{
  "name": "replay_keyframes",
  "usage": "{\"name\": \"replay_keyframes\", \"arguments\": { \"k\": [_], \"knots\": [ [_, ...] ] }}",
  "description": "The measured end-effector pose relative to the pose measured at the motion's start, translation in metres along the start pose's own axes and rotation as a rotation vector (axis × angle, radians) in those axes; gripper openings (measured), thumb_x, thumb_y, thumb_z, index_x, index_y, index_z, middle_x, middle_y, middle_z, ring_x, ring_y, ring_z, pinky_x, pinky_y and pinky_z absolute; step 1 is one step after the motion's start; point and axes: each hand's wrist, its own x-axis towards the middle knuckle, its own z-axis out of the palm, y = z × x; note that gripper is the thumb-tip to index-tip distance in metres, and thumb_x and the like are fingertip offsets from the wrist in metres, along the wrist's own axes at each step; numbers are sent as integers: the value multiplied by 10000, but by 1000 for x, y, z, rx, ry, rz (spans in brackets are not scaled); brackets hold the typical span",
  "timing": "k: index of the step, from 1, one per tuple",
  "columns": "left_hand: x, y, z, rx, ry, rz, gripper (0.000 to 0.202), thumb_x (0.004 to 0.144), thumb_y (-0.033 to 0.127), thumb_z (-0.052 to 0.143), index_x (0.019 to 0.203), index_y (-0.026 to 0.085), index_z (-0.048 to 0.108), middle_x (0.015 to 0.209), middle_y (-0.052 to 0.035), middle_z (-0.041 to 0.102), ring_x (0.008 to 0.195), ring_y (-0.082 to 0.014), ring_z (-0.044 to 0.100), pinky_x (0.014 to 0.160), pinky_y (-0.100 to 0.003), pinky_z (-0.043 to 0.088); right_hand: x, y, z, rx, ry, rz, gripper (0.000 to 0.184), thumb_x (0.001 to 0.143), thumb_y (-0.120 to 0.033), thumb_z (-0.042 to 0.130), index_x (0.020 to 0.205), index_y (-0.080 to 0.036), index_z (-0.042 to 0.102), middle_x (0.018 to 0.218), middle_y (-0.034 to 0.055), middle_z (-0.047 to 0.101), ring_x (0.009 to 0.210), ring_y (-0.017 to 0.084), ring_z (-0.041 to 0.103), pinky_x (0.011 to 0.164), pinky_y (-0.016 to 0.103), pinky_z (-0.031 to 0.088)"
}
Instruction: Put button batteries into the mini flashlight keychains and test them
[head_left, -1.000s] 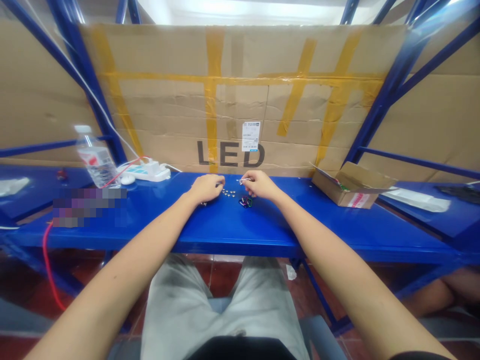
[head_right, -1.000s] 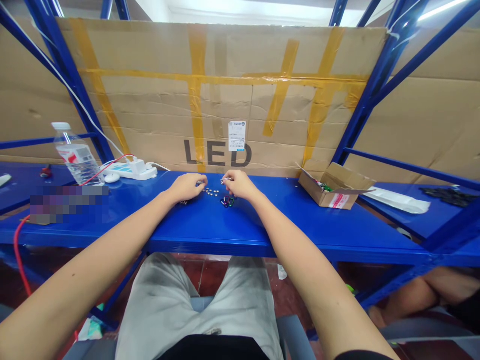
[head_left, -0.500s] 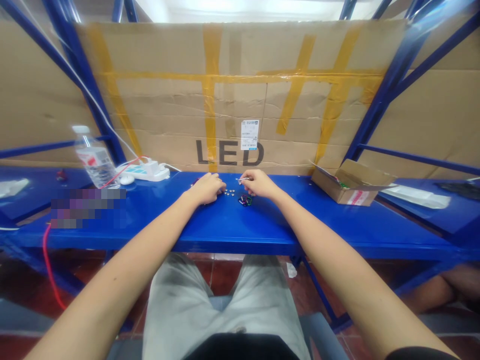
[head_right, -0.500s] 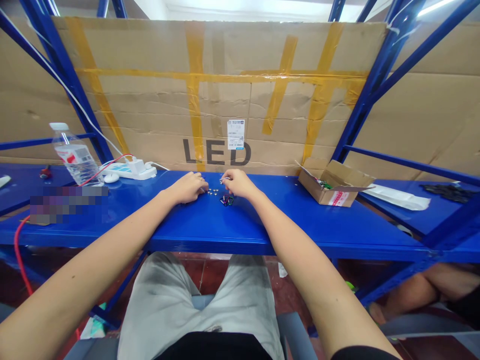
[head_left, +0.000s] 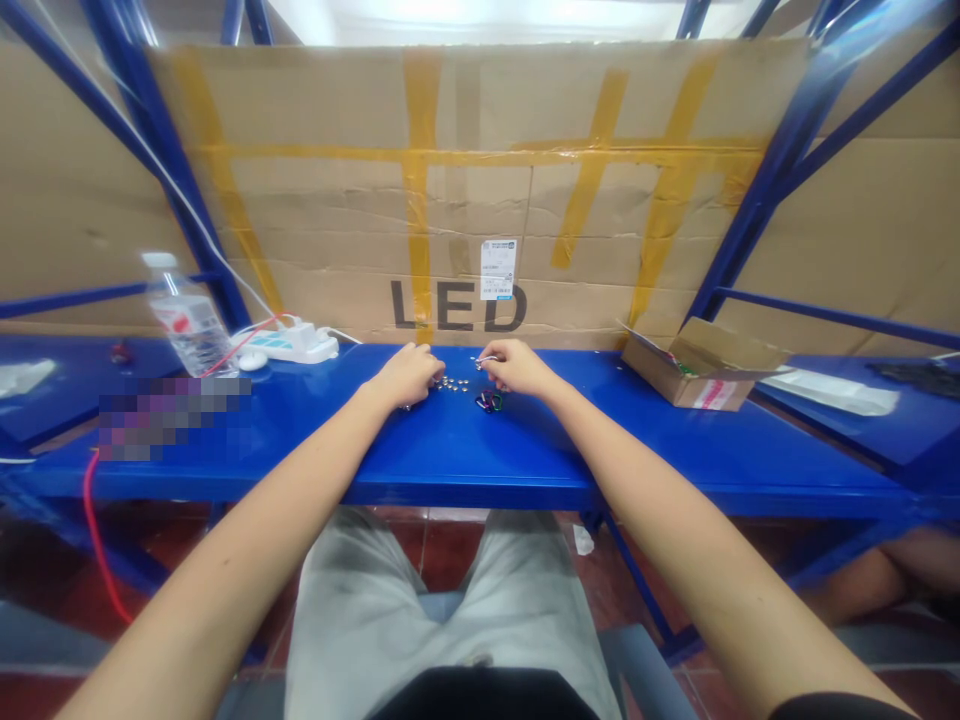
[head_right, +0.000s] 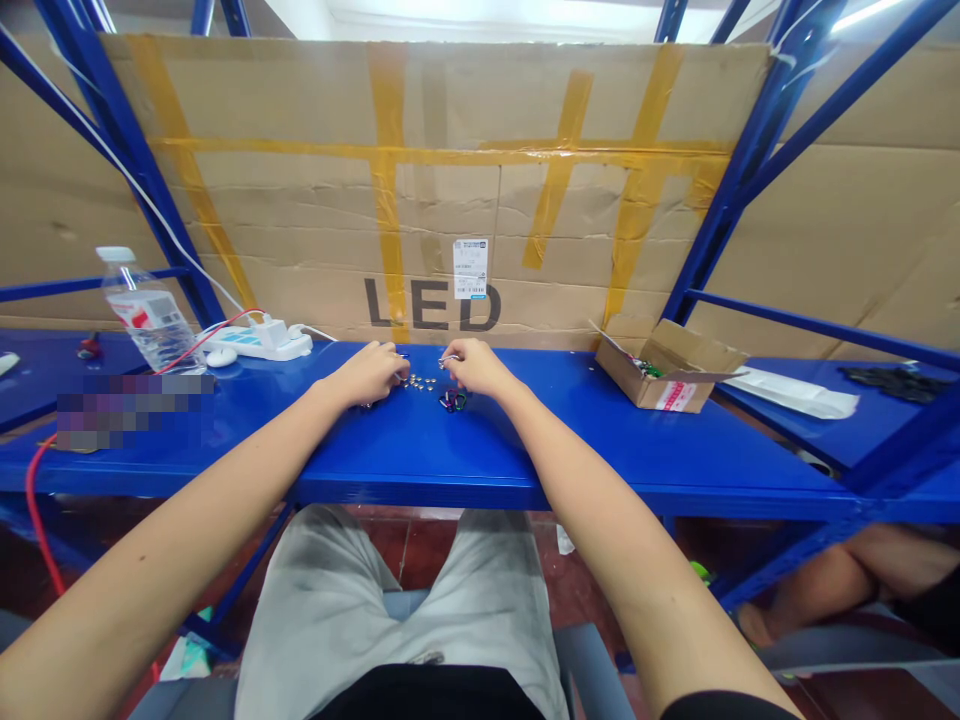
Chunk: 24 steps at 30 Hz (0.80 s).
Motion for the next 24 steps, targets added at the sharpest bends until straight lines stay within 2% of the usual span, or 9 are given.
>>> {"name": "replay_keyframes", "arguments": {
  "k": [6,11,17,20,24],
  "knots": [
    [-1,-5,4,-73,-1,-6,238,738,52,536,846,193,694,895,-117,707,949,-291,525,825,-395,344,0,-1,-1,-1,-3,-2,82,905,-122,619,835,-164,630,583,-21,598,427,80,520,419,204,405],
    [0,-5,2,-10,16,18,250,819,67,504,894,191,707,962,-113,704,962,-278,529,825,-382,356,-2,-4,-1,-10,-4,6,73,900,-121,627,840,-159,640,589,-22,597,432,79,520,426,203,403],
    [-4,-8,3,-17,138,-193,254,912,229,494,1101,164,652,956,-150,686,933,-294,582,824,-402,422,-1,0,-1,-9,-5,-6,84,897,-115,608,833,-160,641,593,-18,604,434,77,521,421,195,405],
    [-4,-4,2,-187,168,-248,198,905,292,534,1028,178,639,960,-120,696,924,-272,609,802,-377,445,1,1,-1,5,7,-2,87,882,-133,638,799,-159,647,598,-9,609,460,84,542,410,189,403],
    [3,18,-3,-532,228,-264,189,897,381,588,889,195,624,767,-28,651,710,-187,574,673,-312,428,0,-2,0,101,-2,18,131,892,-155,644,761,-150,651,577,-3,603,463,90,547,393,187,404]
  ]
}}
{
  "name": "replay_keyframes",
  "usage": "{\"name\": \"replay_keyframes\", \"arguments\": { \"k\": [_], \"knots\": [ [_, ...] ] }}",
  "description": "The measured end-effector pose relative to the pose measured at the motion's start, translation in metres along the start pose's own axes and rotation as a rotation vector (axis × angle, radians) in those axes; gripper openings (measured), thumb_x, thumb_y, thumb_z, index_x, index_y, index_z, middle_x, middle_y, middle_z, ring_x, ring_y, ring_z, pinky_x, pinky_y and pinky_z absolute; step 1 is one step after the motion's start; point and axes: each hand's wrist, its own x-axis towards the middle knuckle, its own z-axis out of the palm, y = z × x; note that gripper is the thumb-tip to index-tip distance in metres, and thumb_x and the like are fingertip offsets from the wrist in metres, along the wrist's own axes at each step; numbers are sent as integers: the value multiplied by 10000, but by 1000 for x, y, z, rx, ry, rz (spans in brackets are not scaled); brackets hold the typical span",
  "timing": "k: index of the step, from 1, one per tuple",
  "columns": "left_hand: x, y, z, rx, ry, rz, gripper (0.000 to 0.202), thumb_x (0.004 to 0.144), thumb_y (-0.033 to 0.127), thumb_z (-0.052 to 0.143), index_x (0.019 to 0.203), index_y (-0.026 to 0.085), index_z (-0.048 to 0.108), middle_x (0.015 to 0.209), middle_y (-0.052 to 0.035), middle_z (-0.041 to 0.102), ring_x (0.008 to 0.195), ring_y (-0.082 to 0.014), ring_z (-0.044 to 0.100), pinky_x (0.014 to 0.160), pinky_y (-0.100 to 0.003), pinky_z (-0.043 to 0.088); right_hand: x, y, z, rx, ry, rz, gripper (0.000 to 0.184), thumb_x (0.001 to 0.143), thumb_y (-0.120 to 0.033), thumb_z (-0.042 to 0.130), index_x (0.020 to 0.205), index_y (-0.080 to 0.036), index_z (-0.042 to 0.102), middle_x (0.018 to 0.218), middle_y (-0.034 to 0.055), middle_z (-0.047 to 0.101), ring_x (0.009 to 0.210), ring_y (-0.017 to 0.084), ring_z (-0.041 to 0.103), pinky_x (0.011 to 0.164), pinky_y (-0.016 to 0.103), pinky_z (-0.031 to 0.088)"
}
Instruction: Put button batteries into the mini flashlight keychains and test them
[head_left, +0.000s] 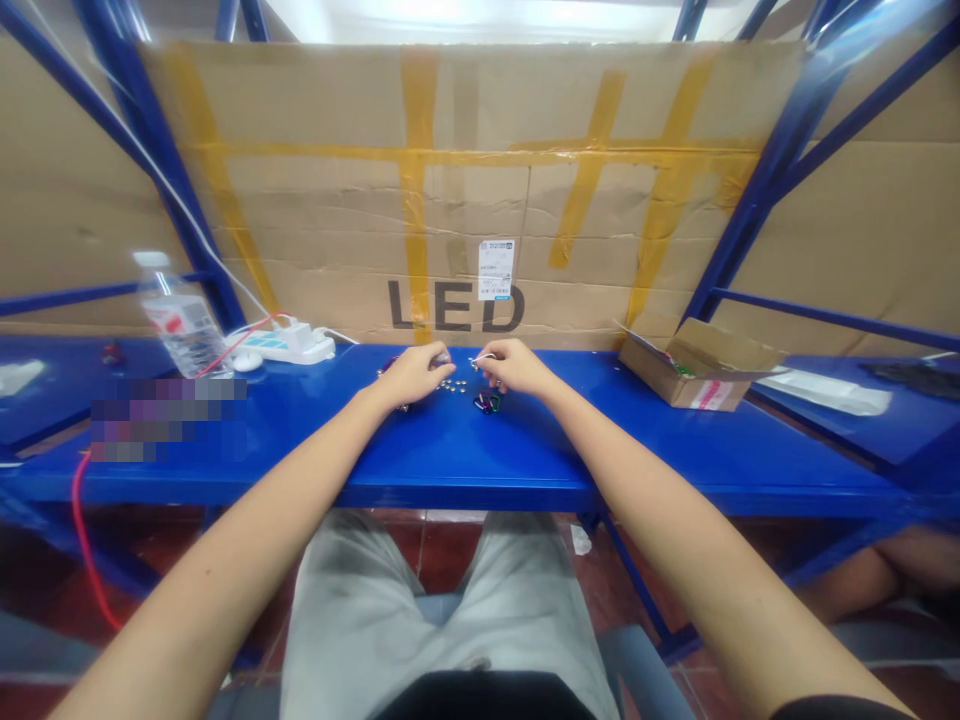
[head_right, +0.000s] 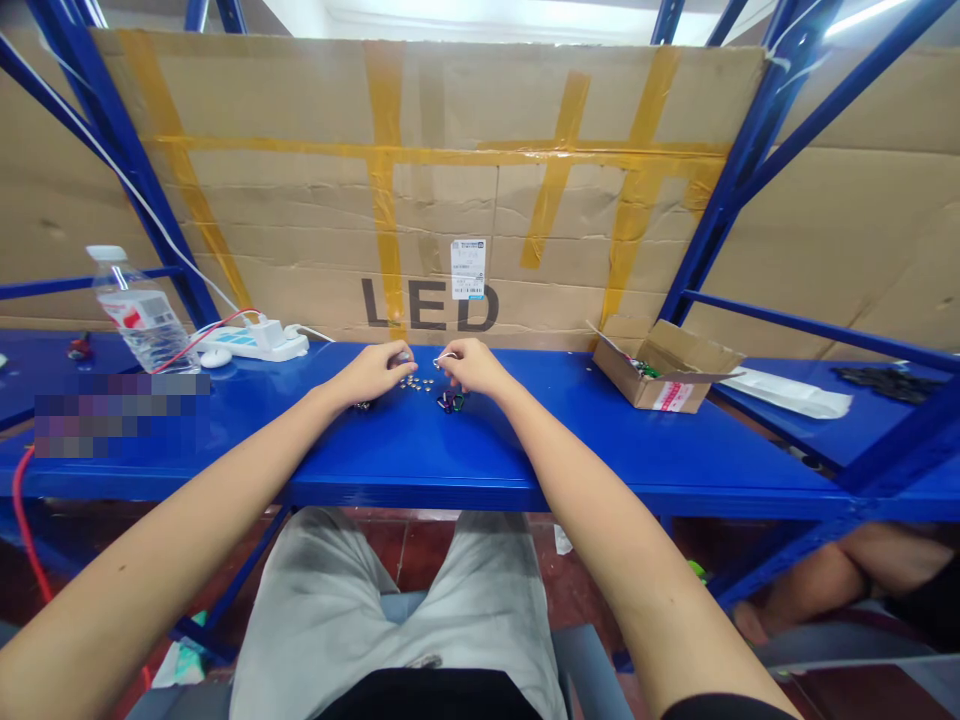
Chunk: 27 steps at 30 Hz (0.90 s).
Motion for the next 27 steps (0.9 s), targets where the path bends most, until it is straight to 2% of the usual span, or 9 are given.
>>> {"name": "replay_keyframes", "arguments": {
  "k": [3,6,9,12,15,17,19,24,27],
  "knots": [
    [0,20,10,-179,44,-30,275,831,450,687,896,187,642,727,6,622,676,-158,538,640,-281,415,-3,-6,3,100,1,30,158,906,-151,626,749,-143,650,553,-11,594,434,84,524,386,189,402],
    [1,30,14,-233,82,-52,252,814,418,705,842,171,665,675,19,589,652,-146,509,618,-270,394,-5,-10,6,179,-2,52,169,915,-166,625,750,-139,655,549,-12,594,428,77,510,393,181,409],
    [1,30,11,-223,123,-51,235,847,391,671,797,162,682,644,20,563,635,-139,493,609,-268,381,-6,-10,8,230,-3,40,241,925,-207,638,693,-146,614,553,-11,578,443,73,508,400,174,412],
    [2,27,7,-215,159,-36,204,882,351,624,854,164,703,639,20,568,637,-142,502,631,-274,395,-4,-8,8,240,-36,32,297,952,-223,611,668,-158,555,526,-22,534,406,69,479,394,184,397],
    [3,25,7,-208,178,-16,190,897,303,589,902,164,718,638,14,586,644,-147,519,651,-279,409,-3,-6,7,338,0,17,130,932,-188,640,833,-174,557,570,-36,566,445,90,537,422,195,432],
    [3,25,7,-215,185,-15,199,897,306,590,903,160,725,648,9,605,645,-146,526,647,-274,409,-1,-5,6,429,74,4,165,895,-177,695,917,-190,532,626,-34,610,515,106,597,452,198,463],
    [3,24,8,-222,189,-9,212,896,325,601,904,158,731,670,5,632,643,-140,536,635,-265,406,0,-4,5,495,120,9,213,863,-171,736,909,-184,528,658,-17,636,566,113,628,472,196,474],
    [-2,24,10,-65,140,71,212,890,340,635,952,172,749,742,-21,721,665,-157,611,637,-262,414,1,-2,7,617,176,89,117,862,-56,682,878,-139,602,636,12,643,590,120,649,517,208,502],
    [-4,24,12,86,117,144,203,897,274,618,1033,210,754,895,-54,779,795,-204,688,708,-286,450,0,-3,11,629,148,131,132,864,-27,653,929,-140,629,659,32,679,604,135,670,514,212,503]
  ]
}}
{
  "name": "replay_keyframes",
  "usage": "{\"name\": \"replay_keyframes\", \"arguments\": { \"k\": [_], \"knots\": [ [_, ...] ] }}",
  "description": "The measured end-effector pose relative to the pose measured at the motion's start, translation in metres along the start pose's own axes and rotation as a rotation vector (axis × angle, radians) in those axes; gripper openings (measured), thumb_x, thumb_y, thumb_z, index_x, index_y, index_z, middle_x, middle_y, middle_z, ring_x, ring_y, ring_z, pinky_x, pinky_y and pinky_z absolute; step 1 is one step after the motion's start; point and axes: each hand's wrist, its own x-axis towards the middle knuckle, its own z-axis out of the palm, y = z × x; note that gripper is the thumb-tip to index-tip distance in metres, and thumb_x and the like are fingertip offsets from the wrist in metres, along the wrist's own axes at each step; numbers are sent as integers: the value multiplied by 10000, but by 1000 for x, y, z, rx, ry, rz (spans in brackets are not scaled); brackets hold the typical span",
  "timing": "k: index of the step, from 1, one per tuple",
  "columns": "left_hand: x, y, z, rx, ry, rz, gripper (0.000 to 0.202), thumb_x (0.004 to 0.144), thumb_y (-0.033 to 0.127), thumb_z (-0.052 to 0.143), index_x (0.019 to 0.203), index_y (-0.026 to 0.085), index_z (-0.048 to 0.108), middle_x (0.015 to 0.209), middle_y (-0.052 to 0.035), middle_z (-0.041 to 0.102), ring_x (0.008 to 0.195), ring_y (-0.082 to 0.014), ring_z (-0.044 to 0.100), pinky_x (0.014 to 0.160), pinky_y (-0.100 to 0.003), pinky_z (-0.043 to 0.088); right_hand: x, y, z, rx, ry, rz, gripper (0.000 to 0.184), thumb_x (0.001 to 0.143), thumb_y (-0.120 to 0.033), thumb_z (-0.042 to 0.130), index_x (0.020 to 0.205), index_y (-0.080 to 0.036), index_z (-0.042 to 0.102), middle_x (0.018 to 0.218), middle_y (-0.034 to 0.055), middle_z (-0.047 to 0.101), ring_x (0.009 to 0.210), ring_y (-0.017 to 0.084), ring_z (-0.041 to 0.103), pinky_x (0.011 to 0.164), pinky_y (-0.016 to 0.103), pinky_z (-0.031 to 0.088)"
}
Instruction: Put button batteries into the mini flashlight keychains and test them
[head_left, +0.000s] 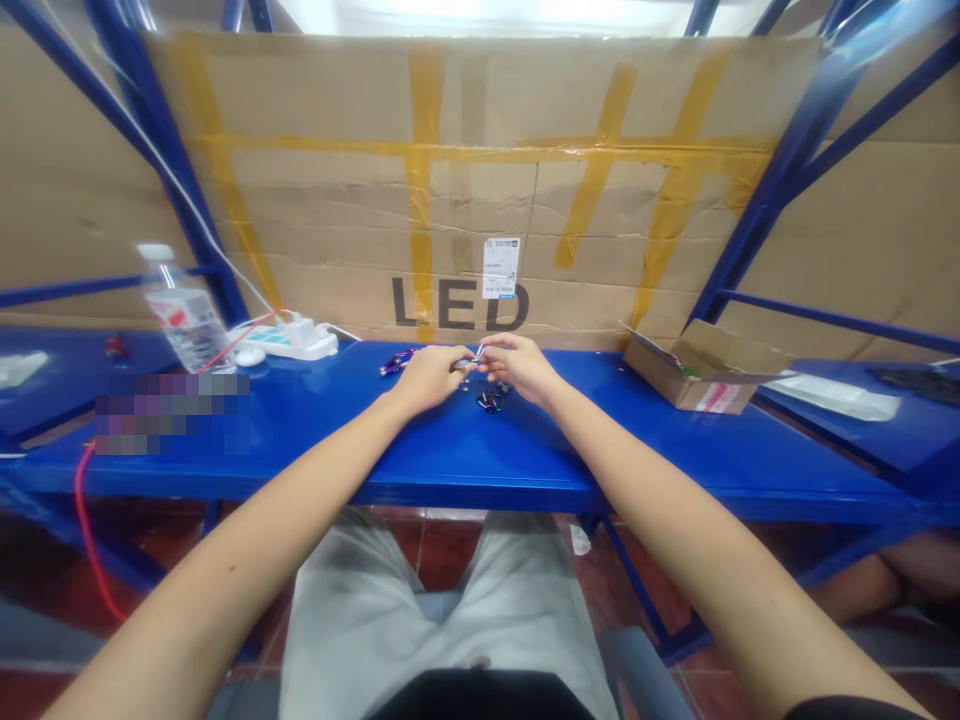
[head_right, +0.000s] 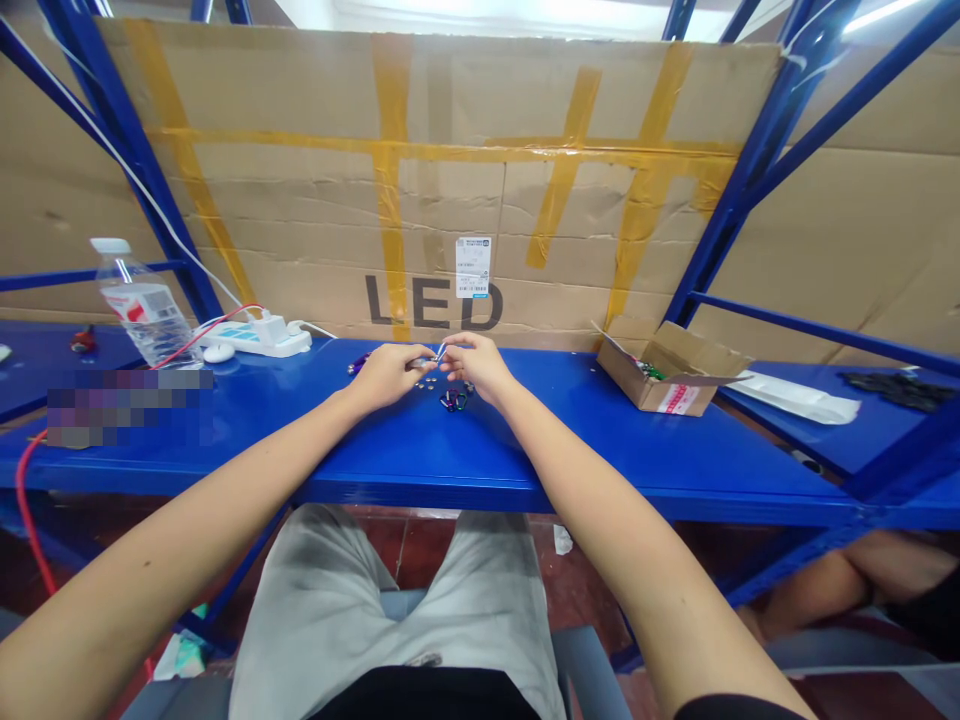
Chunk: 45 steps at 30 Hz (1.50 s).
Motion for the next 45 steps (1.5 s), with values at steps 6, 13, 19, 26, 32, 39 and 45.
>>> {"name": "replay_keyframes", "arguments": {
  "k": [6,13,19,26,32,39,45],
  "knots": [
    [0,1,0,139,-13,39,258,879,165,581,1059,226,755,1050,-68,787,960,-243,721,800,-315,494,-2,2,5,-10,-83,15,231,868,-52,673,1075,-145,629,668,45,710,591,143,668,529,222,507],
    [1,3,-1,184,-14,11,220,925,254,577,1058,210,746,1027,-92,783,936,-263,722,768,-329,497,1,3,2,-23,-79,-52,214,840,-3,663,1007,-136,652,651,17,681,546,113,618,536,226,531],
    [1,0,-3,209,-19,43,213,906,206,588,1051,221,743,1033,-70,781,941,-248,719,758,-312,486,1,4,2,-27,-94,-55,206,836,-26,697,1002,-137,647,648,12,667,556,123,635,532,240,557],
    [0,2,-2,322,-36,132,212,925,214,565,1052,212,734,1043,-86,773,927,-246,716,729,-305,468,-1,1,1,-61,-79,25,128,870,-78,702,970,-140,652,630,22,666,536,119,617,491,225,540],
    [1,-1,-2,267,-24,30,193,939,293,558,1017,209,713,939,-84,774,866,-251,713,682,-306,449,-4,-2,3,-27,-122,100,152,904,5,582,916,-120,668,667,40,681,542,98,604,509,209,528],
    [1,-3,-4,214,-10,-25,225,941,349,552,1048,253,725,952,-58,779,883,-250,711,684,-303,444,-4,-3,0,-26,-166,129,125,869,-34,661,965,-112,683,704,53,678,562,107,596,465,205,460],
    [1,-2,-4,165,5,-55,238,933,400,577,1024,252,740,914,-56,778,850,-248,709,685,-300,445,-4,-4,-4,-76,-284,109,204,783,-13,700,961,-113,693,728,49,669,541,83,520,445,199,398]
  ]
}}
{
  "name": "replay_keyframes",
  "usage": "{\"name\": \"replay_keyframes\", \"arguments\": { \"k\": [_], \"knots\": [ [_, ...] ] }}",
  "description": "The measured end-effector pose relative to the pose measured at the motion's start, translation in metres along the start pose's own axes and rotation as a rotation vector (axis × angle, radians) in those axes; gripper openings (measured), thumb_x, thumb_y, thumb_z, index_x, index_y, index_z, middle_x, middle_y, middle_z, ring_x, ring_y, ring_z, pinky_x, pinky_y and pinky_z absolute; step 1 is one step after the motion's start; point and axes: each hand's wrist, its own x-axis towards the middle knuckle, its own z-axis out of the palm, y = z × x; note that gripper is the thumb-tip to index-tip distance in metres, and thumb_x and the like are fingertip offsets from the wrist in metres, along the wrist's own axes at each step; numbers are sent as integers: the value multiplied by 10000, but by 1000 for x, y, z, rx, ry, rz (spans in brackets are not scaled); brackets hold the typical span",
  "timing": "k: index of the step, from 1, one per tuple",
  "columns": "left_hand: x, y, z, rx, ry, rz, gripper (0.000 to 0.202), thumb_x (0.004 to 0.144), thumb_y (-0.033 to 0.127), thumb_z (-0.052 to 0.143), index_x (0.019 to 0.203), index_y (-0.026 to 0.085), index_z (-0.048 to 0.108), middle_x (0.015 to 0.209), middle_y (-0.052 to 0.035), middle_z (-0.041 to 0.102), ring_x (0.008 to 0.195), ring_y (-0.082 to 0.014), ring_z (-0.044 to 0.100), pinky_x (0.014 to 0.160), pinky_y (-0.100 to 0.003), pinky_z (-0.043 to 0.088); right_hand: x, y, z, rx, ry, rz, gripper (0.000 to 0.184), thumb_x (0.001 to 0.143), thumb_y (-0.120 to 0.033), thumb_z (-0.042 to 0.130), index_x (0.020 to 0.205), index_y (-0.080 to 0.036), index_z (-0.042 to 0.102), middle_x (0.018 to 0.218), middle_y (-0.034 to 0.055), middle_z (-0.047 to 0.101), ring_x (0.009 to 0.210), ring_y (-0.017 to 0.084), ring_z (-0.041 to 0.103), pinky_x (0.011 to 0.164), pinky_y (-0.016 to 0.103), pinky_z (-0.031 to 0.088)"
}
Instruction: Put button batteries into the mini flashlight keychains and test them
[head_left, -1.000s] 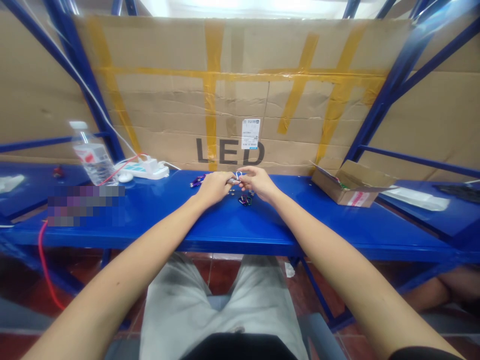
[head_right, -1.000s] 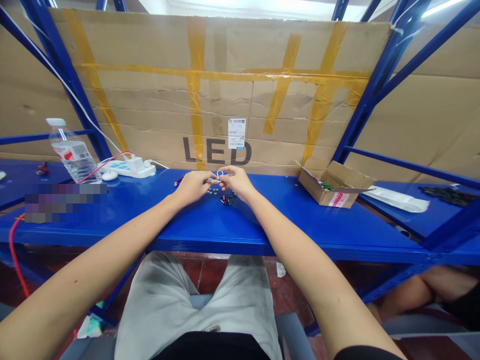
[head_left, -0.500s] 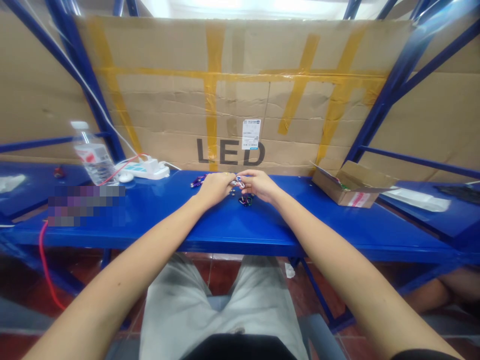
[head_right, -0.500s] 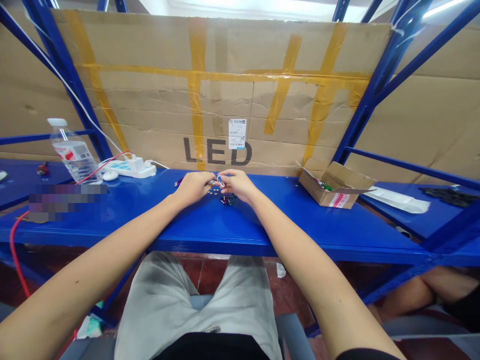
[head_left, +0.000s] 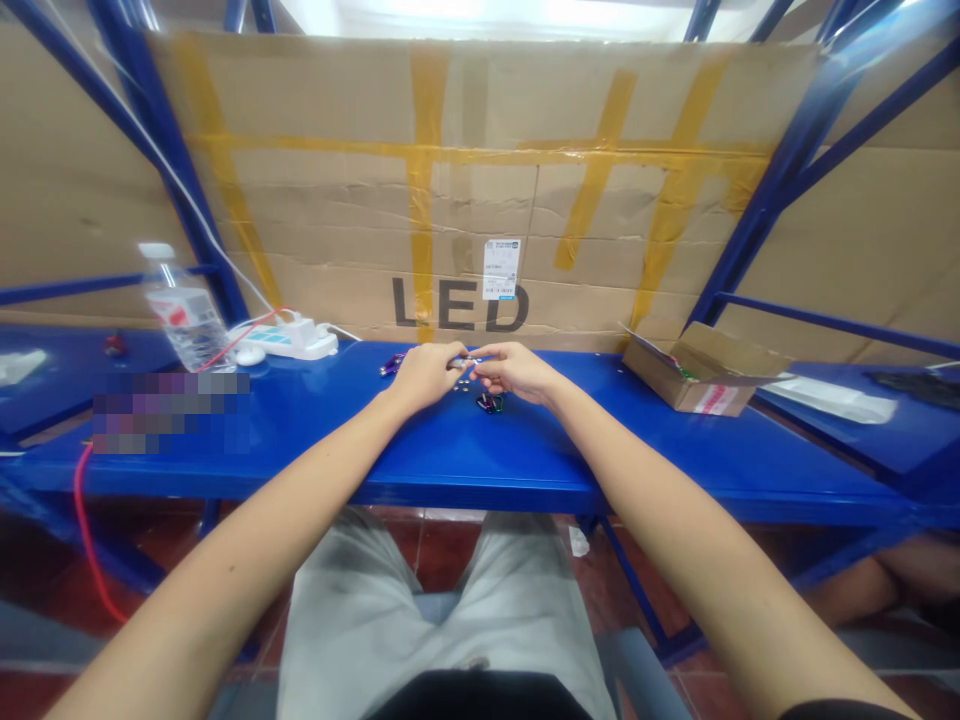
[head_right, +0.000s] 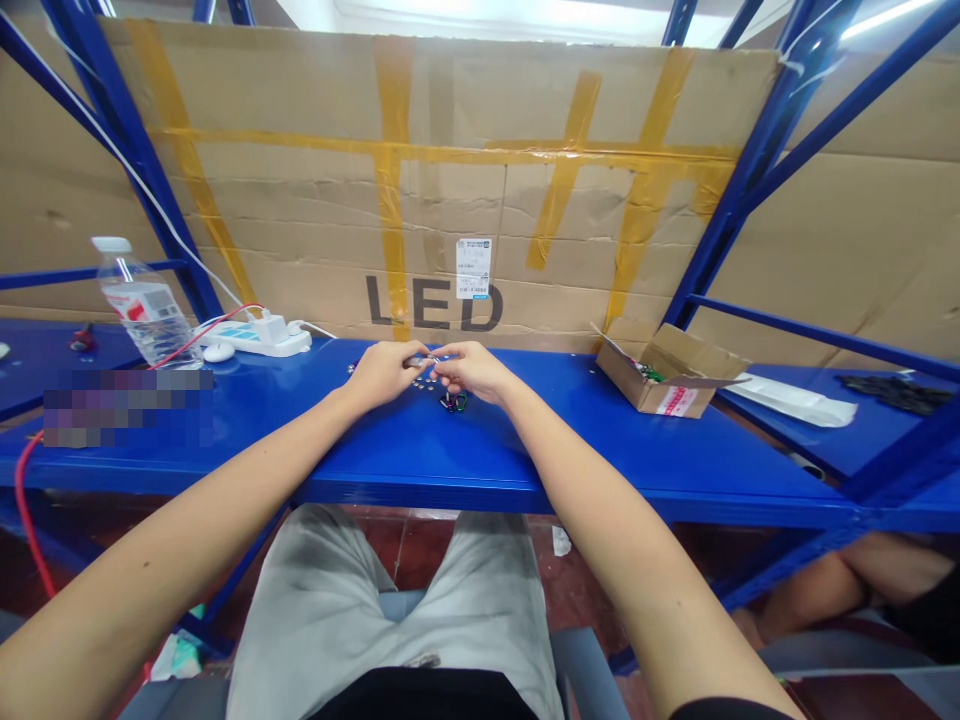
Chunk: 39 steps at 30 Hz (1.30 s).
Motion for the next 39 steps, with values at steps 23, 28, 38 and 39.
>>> {"name": "replay_keyframes", "arguments": {
  "k": [23,28,38,39],
  "knots": [
    [0,-6,4,-27,10,18,217,929,328,564,1038,227,720,906,-70,771,826,-244,703,680,-298,433,12,16,8,-717,206,-416,187,909,-135,491,1055,-171,603,1026,95,709,967,223,644,909,370,491],
    [0,-5,3,-13,4,8,222,926,316,560,1046,217,718,938,-92,774,866,-262,709,715,-312,461,16,22,5,-800,169,-433,225,954,-172,443,1136,-165,576,1157,145,699,1092,256,634,963,396,465],
    [4,0,9,-362,-8,-68,268,913,364,571,836,152,717,638,-5,635,619,-157,549,601,-273,376,16,24,8,-768,245,-442,243,956,-179,383,1132,-166,551,1120,137,687,1046,241,630,945,380,460],
    [4,0,9,-378,-6,-64,265,908,360,573,832,151,717,622,5,616,611,-151,532,597,-270,371,17,24,9,-750,263,-446,240,952,-177,379,1120,-171,551,1123,132,683,1057,236,623,956,378,455]
  ]
}}
